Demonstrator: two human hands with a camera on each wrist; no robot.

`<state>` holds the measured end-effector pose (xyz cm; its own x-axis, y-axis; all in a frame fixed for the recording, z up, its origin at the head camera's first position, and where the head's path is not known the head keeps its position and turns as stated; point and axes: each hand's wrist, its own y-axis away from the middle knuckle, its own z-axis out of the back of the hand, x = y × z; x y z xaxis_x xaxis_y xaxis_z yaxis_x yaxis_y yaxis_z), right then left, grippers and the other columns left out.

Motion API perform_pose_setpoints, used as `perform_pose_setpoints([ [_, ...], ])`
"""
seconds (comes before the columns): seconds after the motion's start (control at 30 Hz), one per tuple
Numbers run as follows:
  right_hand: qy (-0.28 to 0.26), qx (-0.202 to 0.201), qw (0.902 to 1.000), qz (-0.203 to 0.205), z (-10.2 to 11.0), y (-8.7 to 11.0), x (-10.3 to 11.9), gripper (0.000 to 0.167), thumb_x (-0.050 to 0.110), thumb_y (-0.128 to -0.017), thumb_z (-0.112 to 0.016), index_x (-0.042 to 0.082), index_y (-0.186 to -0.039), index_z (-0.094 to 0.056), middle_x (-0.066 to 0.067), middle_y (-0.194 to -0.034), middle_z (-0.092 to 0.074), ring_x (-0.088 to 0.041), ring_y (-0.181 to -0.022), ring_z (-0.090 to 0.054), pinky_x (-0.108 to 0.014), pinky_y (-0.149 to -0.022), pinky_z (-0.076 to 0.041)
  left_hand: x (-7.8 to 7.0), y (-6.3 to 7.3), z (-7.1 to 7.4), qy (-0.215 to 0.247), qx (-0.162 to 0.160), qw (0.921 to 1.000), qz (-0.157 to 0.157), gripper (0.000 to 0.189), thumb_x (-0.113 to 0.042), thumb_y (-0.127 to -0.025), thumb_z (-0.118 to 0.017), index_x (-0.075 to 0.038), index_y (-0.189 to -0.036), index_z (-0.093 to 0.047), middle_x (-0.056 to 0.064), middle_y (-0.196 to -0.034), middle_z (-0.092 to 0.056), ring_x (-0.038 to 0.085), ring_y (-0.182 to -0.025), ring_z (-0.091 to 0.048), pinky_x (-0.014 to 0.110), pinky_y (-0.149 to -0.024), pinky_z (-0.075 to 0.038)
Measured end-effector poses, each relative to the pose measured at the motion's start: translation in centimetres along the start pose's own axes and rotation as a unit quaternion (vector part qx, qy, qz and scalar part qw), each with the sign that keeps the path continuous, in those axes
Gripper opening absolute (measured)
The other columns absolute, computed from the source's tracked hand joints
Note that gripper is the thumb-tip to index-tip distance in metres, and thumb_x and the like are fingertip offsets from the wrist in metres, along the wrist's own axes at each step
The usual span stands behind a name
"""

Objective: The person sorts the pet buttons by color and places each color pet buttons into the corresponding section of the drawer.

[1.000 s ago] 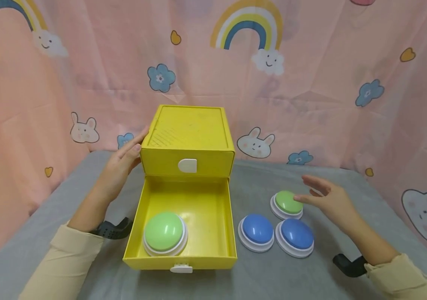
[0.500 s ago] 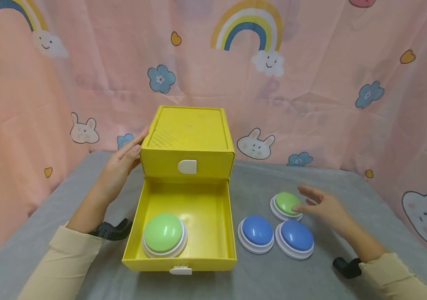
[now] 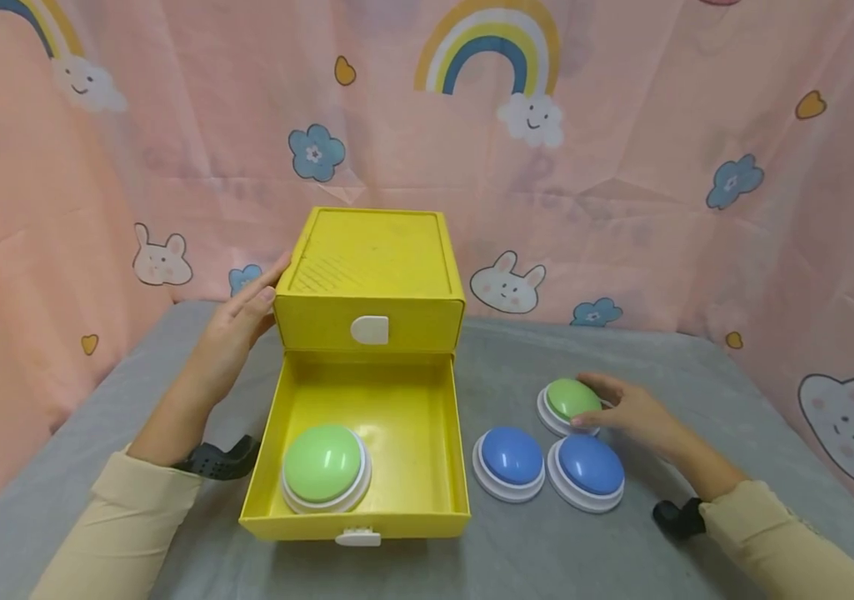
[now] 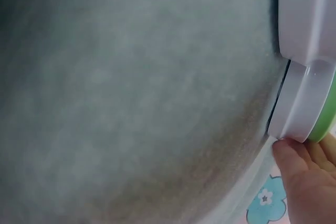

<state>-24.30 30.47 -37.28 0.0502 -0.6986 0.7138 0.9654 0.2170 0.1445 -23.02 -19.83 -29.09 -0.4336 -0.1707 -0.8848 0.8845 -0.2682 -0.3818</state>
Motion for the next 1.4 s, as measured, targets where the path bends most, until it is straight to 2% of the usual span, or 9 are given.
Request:
perform_pose_setpoints([
  [0.2, 0.016, 0.014, 0.9998, -0.007, -0.1, -0.3, 0.2, 0.098, 0.035, -0.082, -0.082, -0.005, -0.154, -0.029, -0.033, -0.157, -0.026, -0.058, -0.142, -0.024, -0.069, -0.113, -0.029, 0.0, 0.0, 0.1, 0.006, 0.002, 1.0000, -0.002, 0.055, -0.040, -0.108, -0.034, -0.023, -0.160, -0.023, -0.003, -0.168, -0.019, 0.023, -0.155, -0.016, 0.061, -0.123, -0.018],
  [0.4, 0.017, 0.007, 0.9998, -0.008, -0.3, -0.1, 0.4, 0.096, 0.034, -0.081, -0.082, -0.005, -0.153, -0.032, -0.033, -0.157, -0.029, -0.058, -0.141, -0.028, -0.068, -0.112, -0.033, 0.0, -0.1, 0.1, 0.006, 0.008, 0.9999, -0.002, 0.055, -0.040, -0.108, -0.034, -0.024, -0.160, -0.021, -0.005, -0.168, -0.017, 0.022, -0.156, -0.015, 0.060, -0.124, -0.018],
  [0.57, 0.041, -0.005, 0.9991, -0.014, -0.2, 0.0, 0.4, 0.096, 0.036, -0.079, -0.083, -0.004, -0.151, -0.034, -0.034, -0.155, -0.031, -0.059, -0.138, -0.030, -0.069, -0.109, -0.036, 0.1, -0.2, 0.1, 0.005, 0.008, 1.0000, -0.002, 0.054, -0.040, -0.108, -0.034, -0.027, -0.159, -0.023, -0.007, -0.168, -0.017, 0.021, -0.156, -0.015, 0.059, -0.124, -0.018],
  [0.7, 0.065, -0.035, 0.9972, -0.015, 0.2, 0.1, 1.0, 0.097, 0.035, -0.077, -0.085, -0.006, -0.149, -0.035, -0.035, -0.153, -0.033, -0.061, -0.135, -0.032, -0.071, -0.106, -0.037, 0.2, -0.1, 0.0, 0.005, 0.005, 1.0000, 0.000, 0.054, -0.041, -0.108, -0.034, -0.027, -0.159, -0.023, -0.006, -0.168, -0.018, 0.022, -0.155, -0.016, 0.059, -0.124, -0.018],
  [0.87, 0.078, -0.061, 0.9951, 0.005, 0.6, 0.5, 3.1, 0.096, 0.036, -0.077, -0.085, -0.004, -0.149, -0.036, -0.034, -0.152, -0.036, -0.061, -0.135, -0.034, -0.069, -0.106, -0.039, 0.2, -0.1, 0.1, 0.005, 0.003, 1.0000, -0.002, 0.056, -0.040, -0.108, -0.033, -0.023, -0.160, -0.022, -0.005, -0.168, -0.017, 0.023, -0.155, -0.016, 0.060, -0.124, -0.018],
  [1.03, 0.043, -0.061, 0.9958, 0.054, 0.3, 1.5, 6.1, 0.091, 0.034, -0.077, -0.086, 0.001, -0.149, -0.041, -0.027, -0.152, -0.041, -0.052, -0.137, -0.041, -0.060, -0.110, -0.041, 0.2, -0.1, 0.3, 0.003, 0.001, 1.0000, -0.003, 0.057, -0.041, -0.108, -0.033, -0.021, -0.160, -0.021, -0.005, -0.168, -0.018, 0.023, -0.155, -0.017, 0.060, -0.123, -0.019],
  [1.17, 0.016, -0.056, 0.9957, 0.072, -0.2, 2.3, 8.4, 0.089, 0.033, -0.075, -0.087, 0.006, -0.149, -0.044, -0.020, -0.152, -0.043, -0.045, -0.138, -0.044, -0.053, -0.112, -0.041, 0.1, 0.0, 0.3, 0.002, 0.002, 1.0000, -0.002, 0.056, -0.041, -0.108, -0.033, -0.023, -0.160, -0.022, -0.006, -0.168, -0.018, 0.023, -0.155, -0.017, 0.060, -0.123, -0.019],
  [1.4, 0.014, -0.052, 0.9926, 0.109, -1.0, 3.6, 12.3, 0.089, 0.036, -0.075, -0.087, 0.012, -0.149, -0.045, -0.012, -0.152, -0.046, -0.037, -0.139, -0.046, -0.047, -0.111, -0.043, 0.2, -0.1, 0.2, 0.002, 0.004, 1.0000, -0.006, 0.055, -0.040, -0.109, -0.034, -0.023, -0.160, -0.022, -0.006, -0.168, -0.018, 0.022, -0.155, -0.017, 0.060, -0.123, -0.019],
])
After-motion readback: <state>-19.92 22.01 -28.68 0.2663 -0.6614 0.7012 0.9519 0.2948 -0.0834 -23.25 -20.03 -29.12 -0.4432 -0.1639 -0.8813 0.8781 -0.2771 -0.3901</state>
